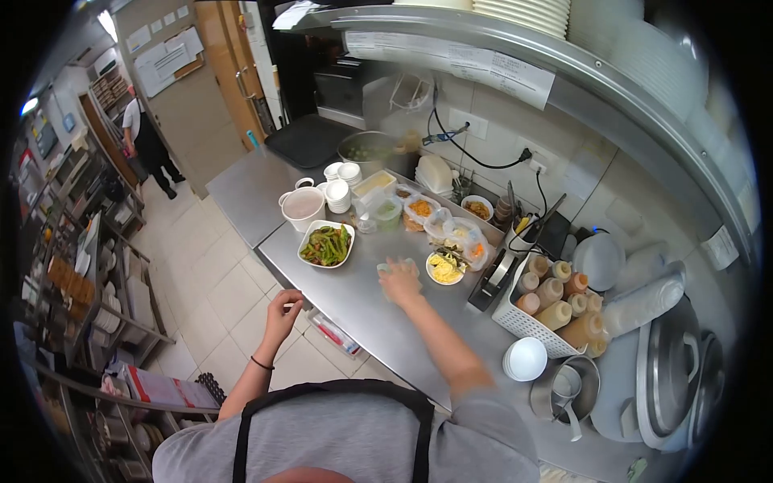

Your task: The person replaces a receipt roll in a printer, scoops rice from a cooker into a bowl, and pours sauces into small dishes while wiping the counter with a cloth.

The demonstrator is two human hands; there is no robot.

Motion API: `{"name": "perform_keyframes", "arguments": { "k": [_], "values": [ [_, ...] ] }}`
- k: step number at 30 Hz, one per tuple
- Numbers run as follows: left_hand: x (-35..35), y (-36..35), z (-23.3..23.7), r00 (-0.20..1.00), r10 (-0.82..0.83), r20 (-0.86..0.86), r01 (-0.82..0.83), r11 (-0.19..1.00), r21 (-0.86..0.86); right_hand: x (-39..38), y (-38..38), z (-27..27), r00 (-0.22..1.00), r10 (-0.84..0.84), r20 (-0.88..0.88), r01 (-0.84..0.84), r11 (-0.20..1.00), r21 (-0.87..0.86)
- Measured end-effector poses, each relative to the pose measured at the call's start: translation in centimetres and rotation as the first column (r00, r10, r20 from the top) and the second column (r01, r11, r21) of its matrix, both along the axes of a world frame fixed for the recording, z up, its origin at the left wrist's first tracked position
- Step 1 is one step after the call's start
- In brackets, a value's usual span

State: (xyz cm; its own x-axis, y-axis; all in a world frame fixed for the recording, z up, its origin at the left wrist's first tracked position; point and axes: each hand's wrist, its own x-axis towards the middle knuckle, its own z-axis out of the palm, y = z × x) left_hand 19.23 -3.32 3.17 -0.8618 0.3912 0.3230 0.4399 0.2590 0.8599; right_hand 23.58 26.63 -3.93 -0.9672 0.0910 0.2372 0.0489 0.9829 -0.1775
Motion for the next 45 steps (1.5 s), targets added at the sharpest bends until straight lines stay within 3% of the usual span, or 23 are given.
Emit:
{"name": "perform_keyframes", "arguments": {
  "k": [2, 3, 4, 6, 10, 16, 18, 20, 26, 28, 29, 31, 33, 34, 35, 36, 37, 39, 40, 42, 43, 44, 45],
  "values": [
    [-3.5, 0.3, -2.5, 0.969, -0.078, 0.235, 0.093, 0.994, -0.053, -0.9, 0.9, -2.9, 0.999, -0.031, -0.016, 0.03, 0.999, -0.04],
    [-5.4, 0.4, -4.1, 0.9, -0.118, 0.419, 0.108, 0.993, 0.048, -1.8, 1.4, -3.9, 0.998, -0.049, -0.035, 0.046, 0.996, -0.073],
    [-6.9, 0.7, -4.4, 0.902, -0.132, 0.412, 0.126, 0.991, 0.043, -3.1, 1.8, -4.5, 0.997, -0.066, -0.044, 0.063, 0.995, -0.078],
    [-9.3, 0.8, -5.5, 0.786, -0.049, 0.616, -0.011, 0.996, 0.093, -4.7, 2.0, -5.9, 0.962, -0.258, -0.095, 0.257, 0.966, -0.018],
    [-15.0, 0.8, -8.6, 0.727, 0.025, 0.686, -0.045, 0.999, 0.011, -7.1, 2.3, -6.2, 0.893, -0.432, -0.122, 0.431, 0.901, -0.037],
    [-20.3, 2.3, -7.1, 0.38, -0.26, 0.887, 0.06, 0.965, 0.257, -6.6, -2.0, -4.4, 0.814, -0.569, -0.113, 0.569, 0.822, -0.036],
    [-22.2, 2.7, -7.5, 0.238, -0.472, 0.849, 0.198, 0.879, 0.433, -6.4, -4.8, -6.4, 0.89, -0.44, -0.123, 0.441, 0.897, -0.015],
    [-23.0, 3.2, -7.3, 0.212, -0.468, 0.858, 0.235, 0.877, 0.42, -5.2, -8.8, -5.4, 0.923, -0.381, -0.05, 0.384, 0.922, 0.047],
    [-23.2, 3.7, -8.3, 0.248, -0.487, 0.838, 0.289, 0.862, 0.415, 0.4, -14.9, -6.0, 0.986, -0.079, -0.144, 0.06, 0.99, -0.129],
    [-22.5, 3.9, -8.1, 0.234, -0.492, 0.839, 0.319, 0.854, 0.412, 2.6, -14.6, -5.7, 0.995, -0.016, -0.096, -0.027, 0.902, -0.431],
    [-22.1, 4.0, -8.5, 0.22, -0.496, 0.84, 0.327, 0.849, 0.415, 3.5, -14.1, -5.2, 0.996, -0.016, -0.09, -0.024, 0.903, -0.43],
    [-19.9, 4.2, -6.9, 0.191, -0.51, 0.839, 0.396, 0.822, 0.41, 5.2, -12.4, -2.8, 0.866, -0.5, -0.016, 0.316, 0.572, -0.757],
    [-17.6, 4.6, -4.9, 0.1, -0.547, 0.831, 0.521, 0.741, 0.424, 6.1, -8.1, -5.9, 0.739, -0.651, 0.176, 0.271, 0.047, -0.962],
    [-16.2, 5.0, -4.1, 0.1, -0.547, 0.831, 0.518, 0.742, 0.426, 5.8, -7.7, -4.0, 0.74, -0.649, 0.178, 0.273, 0.048, -0.961],
    [-14.8, 5.5, -3.4, 0.005, -0.588, 0.809, 0.556, 0.674, 0.486, 5.3, -7.8, -0.2, 0.784, -0.61, 0.117, -0.094, -0.302, -0.949],
    [-13.3, 6.0, -2.9, -0.091, -0.619, 0.78, 0.583, 0.602, 0.546, 4.9, -8.2, 1.7, 0.801, -0.597, 0.037, -0.413, -0.597, -0.688],
    [-11.9, 6.6, -2.4, -0.15, -0.623, 0.768, 0.603, 0.558, 0.571, 4.4, -8.3, 1.1, 0.804, -0.594, 0.038, -0.41, -0.599, -0.688],
    [-9.5, 8.0, -2.3, -0.272, -0.631, 0.727, 0.583, 0.493, 0.646, 3.1, -8.3, -0.6, 0.917, -0.346, -0.198, -0.394, -0.717, -0.575],
    [-8.7, 8.8, -2.4, -0.271, -0.632, 0.726, 0.58, 0.495, 0.647, 2.9, -10.2, 1.6, 0.83, -0.417, -0.37, -0.551, -0.712, -0.435],
    [-7.9, 10.5, -2.4, -0.297, -0.673, 0.678, 0.547, 0.462, 0.698, 0.3, -10.3, -0.6, 0.79, -0.447, -0.421, -0.613, -0.562, -0.555],
    [-7.8, 10.8, -1.2, -0.248, -0.685, 0.685, 0.544, 0.487, 0.684, -1.1, -10.4, -1.8, 0.864, -0.444, -0.235, -0.501, -0.715, -0.489],
    [-7.9, 11.2, -1.0, -0.243, -0.684, 0.687, 0.543, 0.491, 0.681, 0.0, -11.2, -3.2, 0.866, -0.441, -0.236, -0.498, -0.718, -0.486],
    [-8.0, 11.5, -0.9, -0.167, -0.698, 0.696, 0.554, 0.518, 0.652, 1.6, -13.3, -1.7, 0.798, -0.534, -0.281, -0.429, -0.176, -0.886]
  ]
}}
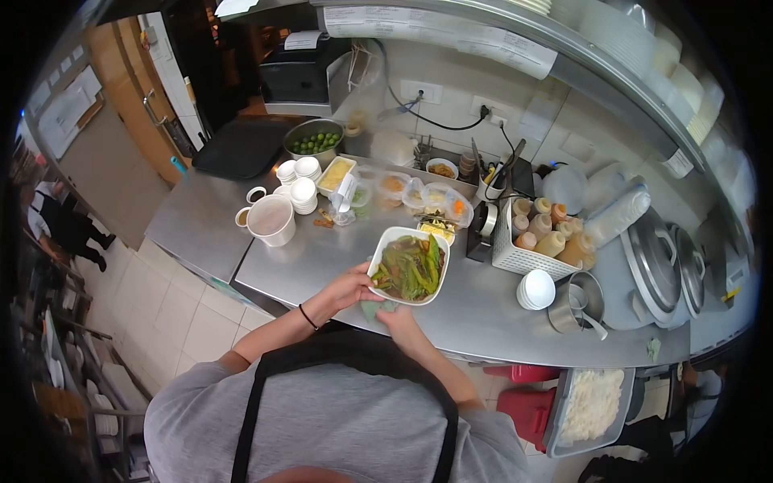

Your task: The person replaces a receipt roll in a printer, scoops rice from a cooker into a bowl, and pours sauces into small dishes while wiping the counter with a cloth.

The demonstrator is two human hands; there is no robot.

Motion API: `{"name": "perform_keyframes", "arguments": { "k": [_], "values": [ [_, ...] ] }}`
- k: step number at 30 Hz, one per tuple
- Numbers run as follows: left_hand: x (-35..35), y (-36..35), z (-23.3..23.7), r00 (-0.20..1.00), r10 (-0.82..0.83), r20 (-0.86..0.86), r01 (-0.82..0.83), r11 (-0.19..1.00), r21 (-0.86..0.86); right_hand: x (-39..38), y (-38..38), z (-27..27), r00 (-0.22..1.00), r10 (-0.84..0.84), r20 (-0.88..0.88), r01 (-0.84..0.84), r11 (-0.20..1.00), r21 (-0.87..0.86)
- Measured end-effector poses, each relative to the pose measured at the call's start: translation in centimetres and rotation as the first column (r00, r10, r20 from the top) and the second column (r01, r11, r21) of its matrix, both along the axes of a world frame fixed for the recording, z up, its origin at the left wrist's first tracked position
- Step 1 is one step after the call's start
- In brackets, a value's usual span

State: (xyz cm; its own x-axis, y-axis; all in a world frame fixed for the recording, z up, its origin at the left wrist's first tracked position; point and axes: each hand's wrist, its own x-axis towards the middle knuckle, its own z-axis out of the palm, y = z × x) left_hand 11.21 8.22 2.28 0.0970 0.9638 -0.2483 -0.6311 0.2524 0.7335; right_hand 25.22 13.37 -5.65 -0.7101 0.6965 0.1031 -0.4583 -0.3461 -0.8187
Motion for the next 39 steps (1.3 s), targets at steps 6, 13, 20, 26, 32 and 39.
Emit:
{"name": "perform_keyframes", "arguments": {
  "k": [6, 13, 20, 26, 32, 39],
  "values": [
    [-0.8, -1.4, 0.6, 0.943, 0.177, -0.281, -0.179, 0.984, 0.017, 3.8, 1.8, 5.0, 0.997, -0.074, 0.001, 0.069, 0.928, -0.366],
    [-0.3, -2.3, -0.9, 0.992, -0.118, -0.054, 0.112, 0.988, -0.103, 3.2, 6.4, 2.1, 0.966, 0.016, -0.257, -0.153, 0.84, -0.52],
    [-2.6, 0.0, -4.1, 0.996, -0.023, 0.091, 0.032, 0.995, -0.097, 4.1, 4.3, -0.7, 0.998, 0.011, -0.064, -0.05, 0.762, -0.645],
    [-5.5, 2.5, -8.2, 0.996, 0.072, -0.05, -0.079, 0.981, -0.179, 11.8, 6.9, 2.2, 0.891, -0.253, 0.377, 0.345, 0.917, -0.201],
    [-5.9, 3.4, -8.4, 0.98, 0.164, -0.112, -0.179, 0.975, -0.136, 18.0, 9.9, -3.3, 0.078, -0.969, 0.236, -0.427, 0.181, 0.886],
    [-6.2, -0.1, -5.1, 0.619, 0.141, -0.772, -0.234, 0.972, -0.01, 9.1, 5.4, -0.7, 0.264, -0.685, 0.679, -0.617, 0.422, 0.665]
  ]
}}
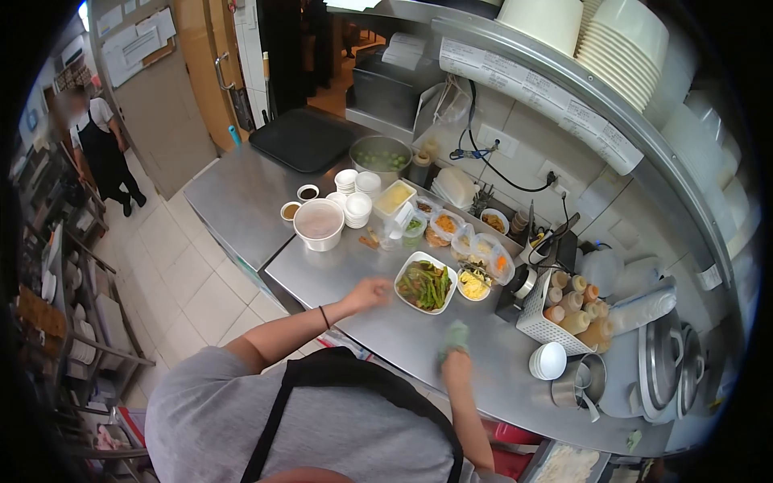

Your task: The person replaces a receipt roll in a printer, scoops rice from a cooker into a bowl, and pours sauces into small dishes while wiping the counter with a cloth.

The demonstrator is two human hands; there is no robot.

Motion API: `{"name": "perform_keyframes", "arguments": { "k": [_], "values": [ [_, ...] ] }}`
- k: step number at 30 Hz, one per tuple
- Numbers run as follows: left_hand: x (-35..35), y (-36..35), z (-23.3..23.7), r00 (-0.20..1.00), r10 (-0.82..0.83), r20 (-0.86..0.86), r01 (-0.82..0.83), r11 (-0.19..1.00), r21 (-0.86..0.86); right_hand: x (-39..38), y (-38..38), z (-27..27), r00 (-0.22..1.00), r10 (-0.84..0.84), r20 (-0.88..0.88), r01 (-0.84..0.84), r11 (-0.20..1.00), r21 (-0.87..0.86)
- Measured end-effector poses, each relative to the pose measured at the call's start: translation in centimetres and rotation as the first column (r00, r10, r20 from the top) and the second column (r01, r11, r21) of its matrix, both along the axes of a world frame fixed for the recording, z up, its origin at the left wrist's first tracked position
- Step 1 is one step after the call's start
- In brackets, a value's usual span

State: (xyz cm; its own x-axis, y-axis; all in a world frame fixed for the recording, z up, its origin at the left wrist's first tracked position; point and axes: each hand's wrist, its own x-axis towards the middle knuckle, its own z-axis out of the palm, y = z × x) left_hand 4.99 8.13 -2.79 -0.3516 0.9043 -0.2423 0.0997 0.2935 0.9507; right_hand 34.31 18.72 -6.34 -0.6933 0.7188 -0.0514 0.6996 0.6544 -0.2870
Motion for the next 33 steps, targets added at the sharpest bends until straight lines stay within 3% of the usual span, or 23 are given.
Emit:
{"name": "perform_keyframes", "arguments": {
  "k": [1, 2, 4, 5, 6, 8, 10, 12, 14, 15, 17, 18, 19, 21, 22, 24, 26, 28, 31, 33],
  "values": [
    [0.2, -1.0, 1.2, 0.923, -0.206, -0.325, 0.207, 0.978, -0.033, -1.8, -1.0, 0.5, 0.979, 0.09, -0.183, -0.094, 0.995, -0.016],
    [0.5, -1.6, 0.7, 0.923, -0.206, -0.325, 0.207, 0.978, -0.033, -3.8, -1.9, 1.0, 0.95, 0.098, -0.296, -0.159, 0.969, -0.189],
    [1.5, -3.0, -0.6, 0.823, -0.304, -0.48, 0.398, 0.911, 0.106, -7.6, -3.7, 1.8, 0.879, 0.03, -0.476, -0.269, 0.855, -0.443],
    [1.1, -3.3, 0.8, 0.785, -0.385, -0.486, 0.431, 0.902, -0.02, -9.3, -4.5, 2.2, 0.842, -0.032, -0.538, -0.308, 0.791, -0.529],
    [0.2, -3.3, 1.0, 0.783, -0.386, -0.488, 0.431, 0.902, -0.02, -10.8, -5.0, 3.5, 0.841, -0.032, -0.54, -0.309, 0.792, -0.527],
    [-2.1, -3.5, 1.0, 0.911, -0.254, -0.325, 0.273, 0.962, 0.012, -13.0, -5.9, 6.7, 0.835, -0.038, -0.55, -0.304, 0.8, -0.517],
    [-4.8, -3.6, 2.9, 0.855, -0.171, -0.489, 0.234, 0.97, 0.07, -14.5, -5.7, 6.4, 0.799, 0.029, -0.601, -0.351, 0.834, -0.426],
    [-8.0, -3.4, 5.4, 0.755, 0.032, -0.655, 0.167, 0.957, 0.239, -15.0, -5.2, 5.3, 0.759, 0.101, -0.643, -0.393, 0.858, -0.33],
    [-11.0, -2.6, 10.4, 0.794, 0.161, -0.587, -0.054, 0.979, 0.195, -14.2, -4.5, 4.4, 0.719, 0.306, -0.624, -0.424, 0.905, -0.045],
    [-12.9, -2.0, 11.5, 0.729, 0.3, -0.615, -0.129, 0.943, 0.307, -13.1, -3.9, 4.3, 0.72, 0.305, -0.623, -0.423, 0.905, -0.046],
    [-16.2, -0.4, 15.7, 0.67, 0.423, -0.61, -0.147, 0.881, 0.45, -10.1, -2.1, 5.0, 0.955, 0.195, -0.223, -0.262, 0.908, -0.327],
    [-17.5, 0.5, 17.1, 0.623, 0.547, -0.559, -0.11, 0.769, 0.63, -8.7, -1.9, 6.4, 0.988, 0.144, -0.062, -0.156, 0.936, -0.316],
    [-17.8, 1.0, 19.7, 0.607, 0.572, -0.551, -0.142, 0.761, 0.633, -7.4, -1.4, 7.5, 0.992, 0.084, 0.099, -0.053, 0.956, -0.289],
    [-19.2, 2.9, 23.7, 0.504, 0.664, -0.553, -0.171, 0.704, 0.689, -4.0, 1.1, 4.4, 0.958, -0.005, 0.286, 0.078, 0.967, -0.244],
    [-20.5, 4.4, 25.1, 0.485, 0.699, -0.525, -0.153, 0.659, 0.737, -2.6, 1.3, 3.2, 0.958, -0.008, 0.287, 0.081, 0.967, -0.243],
    [-22.6, 7.4, 28.2, 0.378, 0.771, -0.512, -0.104, 0.585, 0.804, -0.5, 1.4, 1.2, 0.934, -0.206, 0.293, 0.231, 0.972, -0.053],
    [-23.6, 9.8, 31.4, 0.37, 0.781, -0.503, -0.116, 0.576, 0.809, -0.1, 1.8, 0.3, 0.933, -0.202, 0.299, 0.24, 0.966, -0.096],
    [-24.8, 12.2, 33.5, 0.518, 0.746, -0.42, -0.2, 0.583, 0.788, -0.1, 2.3, 0.1, 0.931, -0.202, 0.304, 0.252, 0.958, -0.139],
    [-27.3, 16.1, 35.2, 0.578, 0.723, -0.379, -0.298, 0.619, 0.726, -0.6, 2.5, 0.5, 0.928, -0.193, 0.318, 0.248, 0.958, -0.144],
    [-29.7, 18.7, 34.9, 0.684, 0.618, -0.387, -0.344, 0.742, 0.576, -0.7, 2.8, 0.3, 0.922, -0.212, 0.323, 0.27, 0.951, -0.149]
  ]
}}
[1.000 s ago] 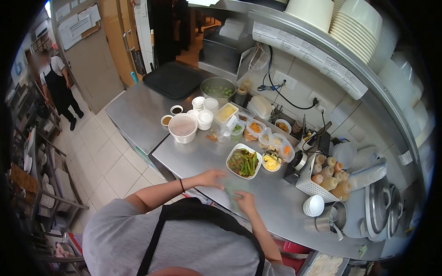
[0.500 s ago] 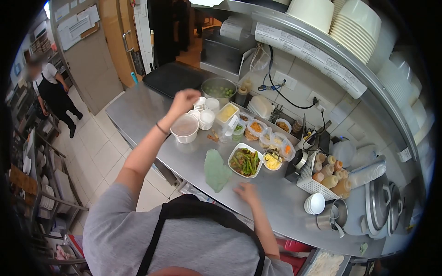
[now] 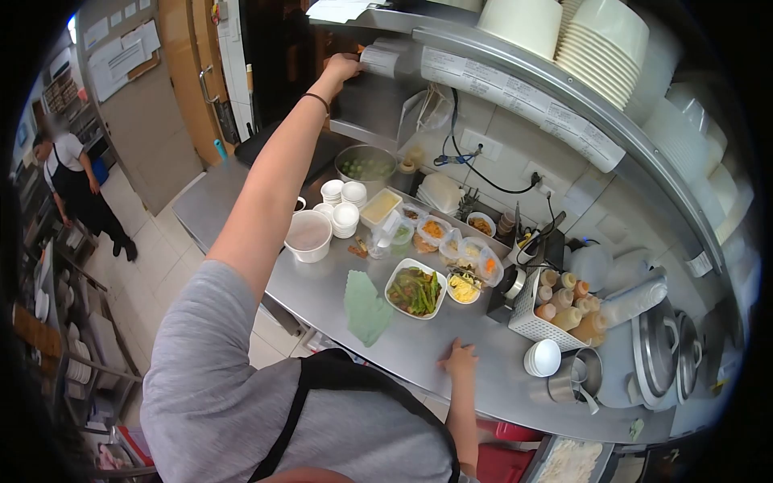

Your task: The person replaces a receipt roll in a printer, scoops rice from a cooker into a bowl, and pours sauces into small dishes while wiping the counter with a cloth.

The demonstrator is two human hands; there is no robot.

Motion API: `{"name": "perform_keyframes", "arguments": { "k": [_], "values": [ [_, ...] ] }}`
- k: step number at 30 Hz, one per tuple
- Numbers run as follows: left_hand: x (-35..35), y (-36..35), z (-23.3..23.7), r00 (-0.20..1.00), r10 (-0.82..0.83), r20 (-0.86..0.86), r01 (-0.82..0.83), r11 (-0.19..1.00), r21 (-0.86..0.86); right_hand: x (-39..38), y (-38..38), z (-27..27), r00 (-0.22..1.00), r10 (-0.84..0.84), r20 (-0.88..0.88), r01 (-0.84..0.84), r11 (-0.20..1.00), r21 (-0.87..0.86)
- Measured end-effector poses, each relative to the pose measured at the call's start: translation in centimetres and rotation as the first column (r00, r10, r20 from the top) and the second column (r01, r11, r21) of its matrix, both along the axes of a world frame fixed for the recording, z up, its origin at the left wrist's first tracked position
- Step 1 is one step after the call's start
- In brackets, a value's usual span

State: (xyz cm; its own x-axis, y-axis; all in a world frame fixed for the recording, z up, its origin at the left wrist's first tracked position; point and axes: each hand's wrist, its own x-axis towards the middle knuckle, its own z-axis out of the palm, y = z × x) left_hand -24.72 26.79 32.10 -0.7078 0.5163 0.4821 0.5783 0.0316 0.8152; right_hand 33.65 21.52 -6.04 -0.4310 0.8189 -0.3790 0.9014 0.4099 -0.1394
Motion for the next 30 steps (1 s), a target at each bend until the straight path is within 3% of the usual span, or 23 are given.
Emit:
{"name": "perform_keyframes", "arguments": {
  "k": [3, 4, 5, 7, 9, 11, 13, 14, 15, 17, 19, 21, 22, 23, 24, 25, 26, 27, 28, 29, 30],
  "values": [
    [-1.2, 1.6, -0.6, 0.998, 0.017, -0.068, -0.013, 0.998, 0.059, -0.2, 0.1, 0.3, 1.0, -0.027, 0.008, 0.027, 0.999, -0.035],
    [2.5, -0.4, 0.4, 0.963, -0.062, 0.262, 0.0, 0.973, 0.232, -0.1, 0.1, 0.2, 0.999, -0.03, 0.011, 0.031, 0.999, -0.039],
    [1.9, -0.5, 0.2, 0.876, -0.301, 0.376, 0.129, 0.899, 0.419, 0.0, 0.0, -0.1, 1.0, -0.014, -0.004, 0.014, 1.0, -0.005],
    [3.9, -2.8, -0.2, 0.816, -0.505, 0.282, 0.281, 0.772, 0.57, 0.0, -0.3, 0.0, 1.0, -0.005, -0.019, 0.006, 1.0, 0.018],
    [7.7, -5.2, -1.0, 0.859, -0.452, 0.24, 0.294, 0.821, 0.49, -0.2, -0.3, 1.4, 1.0, -0.007, -0.006, 0.007, 1.0, -0.014],
    [10.6, -7.1, -3.4, 0.9, -0.422, 0.105, 0.355, 0.853, 0.382, 0.7, 2.5, 0.4, 0.936, 0.109, -0.334, -0.146, 0.985, -0.09],
    [14.4, -9.9, -6.3, 0.906, -0.42, -0.054, 0.416, 0.858, 0.303, -2.7, 0.3, 9.0, 0.774, 0.121, -0.621, -0.067, 0.992, 0.11],
    [16.7, -11.0, -8.1, 0.897, -0.442, -0.006, 0.42, 0.847, 0.326, -4.4, -0.2, 11.6, 0.629, 0.157, -0.761, -0.049, 0.985, 0.164],
    [19.8, -13.0, -8.9, 0.893, -0.445, 0.076, 0.41, 0.87, 0.275, -6.3, -1.2, 15.0, 0.412, 0.109, -0.905, -0.107, 0.992, 0.071],
    [23.8, -15.2, -12.3, 0.895, -0.444, -0.033, 0.437, 0.863, 0.254, -9.3, -3.3, 19.8, 0.109, 0.012, -0.994, -0.186, 0.983, -0.008],
    [27.6, -17.4, -15.7, 0.807, -0.534, 0.254, 0.492, 0.845, 0.212, -11.5, -4.7, 22.0, -0.006, 0.044, -0.999, -0.249, 0.968, 0.044],
    [29.7, -18.7, -19.5, 0.686, -0.634, 0.357, 0.584, 0.772, 0.25, -14.0, -4.1, 19.5, -0.202, -0.01, -0.979, -0.331, 0.942, 0.059],
    [30.4, -19.1, -20.9, 0.545, -0.718, 0.433, 0.62, 0.693, 0.369, -14.0, -5.2, 20.6, -0.205, -0.073, -0.976, -0.35, 0.937, 0.004],
    [30.7, -19.5, -21.8, 0.54, -0.723, 0.431, 0.628, 0.687, 0.366, -13.9, -5.4, 20.0, -0.211, -0.071, -0.975, -0.341, 0.94, 0.005],
    [31.0, -19.8, -22.2, 0.221, -0.79, 0.572, 0.522, 0.591, 0.616, -13.9, -5.5, 18.8, -0.142, -0.118, -0.983, -0.431, 0.901, -0.046],
    [31.2, -19.9, -22.5, -0.134, -0.806, 0.576, 0.31, 0.518, 0.797, -13.6, -5.9, 18.2, -0.067, -0.159, -0.985, -0.516, 0.851, -0.103],
    [29.8, -19.6, -24.0, -0.146, -0.753, 0.641, 0.281, 0.59, 0.757, -13.2, -6.7, 17.7, -0.007, -0.068, -0.998, -0.52, 0.852, -0.055],
    [29.3, -19.6, -23.3, -0.204, -0.771, 0.603, 0.289, 0.541, 0.79, -12.8, -7.4, 17.8, 0.054, 0.023, -0.998, -0.527, 0.85, -0.009],
    [28.2, -19.4, -23.5, 0.012, -0.736, 0.677, 0.321, 0.644, 0.695, -12.3, -7.8, 18.2, 0.146, 0.212, -0.966, -0.498, 0.86, 0.114],
    [27.3, -19.1, -23.7, 0.228, -0.665, 0.711, 0.322, 0.741, 0.589, -12.1, -7.4, 17.6, 0.149, 0.209, -0.966, -0.494, 0.862, 0.111],
    [27.1, -19.0, -22.7, 0.225, -0.665, 0.712, 0.325, 0.74, 0.588, -12.0, -6.4, 16.5, 0.26, 0.304, -0.917, -0.451, 0.877, 0.163]
  ]
}}
